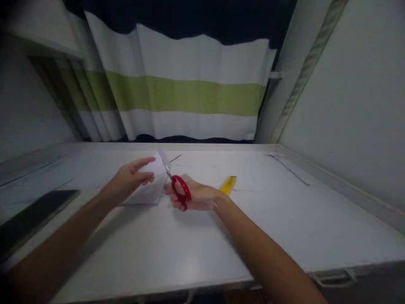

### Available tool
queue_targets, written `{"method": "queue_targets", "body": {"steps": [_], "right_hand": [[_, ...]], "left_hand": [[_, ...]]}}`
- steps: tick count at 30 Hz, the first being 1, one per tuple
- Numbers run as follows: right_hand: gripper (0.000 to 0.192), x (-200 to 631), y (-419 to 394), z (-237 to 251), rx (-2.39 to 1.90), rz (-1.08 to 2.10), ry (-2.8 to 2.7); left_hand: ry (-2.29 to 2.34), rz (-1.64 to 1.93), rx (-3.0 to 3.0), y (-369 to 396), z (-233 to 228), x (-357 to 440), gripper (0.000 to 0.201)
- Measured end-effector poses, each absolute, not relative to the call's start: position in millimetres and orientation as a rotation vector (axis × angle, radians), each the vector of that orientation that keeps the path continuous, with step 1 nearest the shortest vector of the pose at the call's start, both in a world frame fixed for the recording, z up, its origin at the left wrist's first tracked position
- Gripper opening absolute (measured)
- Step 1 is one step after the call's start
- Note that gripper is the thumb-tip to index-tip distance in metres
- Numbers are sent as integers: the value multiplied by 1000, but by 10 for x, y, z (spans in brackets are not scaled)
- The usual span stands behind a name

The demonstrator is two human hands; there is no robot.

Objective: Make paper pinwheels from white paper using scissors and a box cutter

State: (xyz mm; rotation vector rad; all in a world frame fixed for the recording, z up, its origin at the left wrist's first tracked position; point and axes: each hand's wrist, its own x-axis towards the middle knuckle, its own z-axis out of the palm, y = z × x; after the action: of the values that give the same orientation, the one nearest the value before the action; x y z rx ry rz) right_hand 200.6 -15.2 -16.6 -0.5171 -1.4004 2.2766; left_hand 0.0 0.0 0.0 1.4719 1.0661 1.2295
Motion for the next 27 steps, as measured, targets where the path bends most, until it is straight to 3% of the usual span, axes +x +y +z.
{"method": "queue_targets", "body": {"steps": [6, 27], "right_hand": [[32, 1988, -202, -116, -582, 2259, -1357], [34, 1946, -151, -210, -535, 2192, -1363]], "left_hand": [[1081, 1211, 1486, -27, 13, -6, 55], [1161, 1208, 1635, -63, 66, 3, 55]]}}
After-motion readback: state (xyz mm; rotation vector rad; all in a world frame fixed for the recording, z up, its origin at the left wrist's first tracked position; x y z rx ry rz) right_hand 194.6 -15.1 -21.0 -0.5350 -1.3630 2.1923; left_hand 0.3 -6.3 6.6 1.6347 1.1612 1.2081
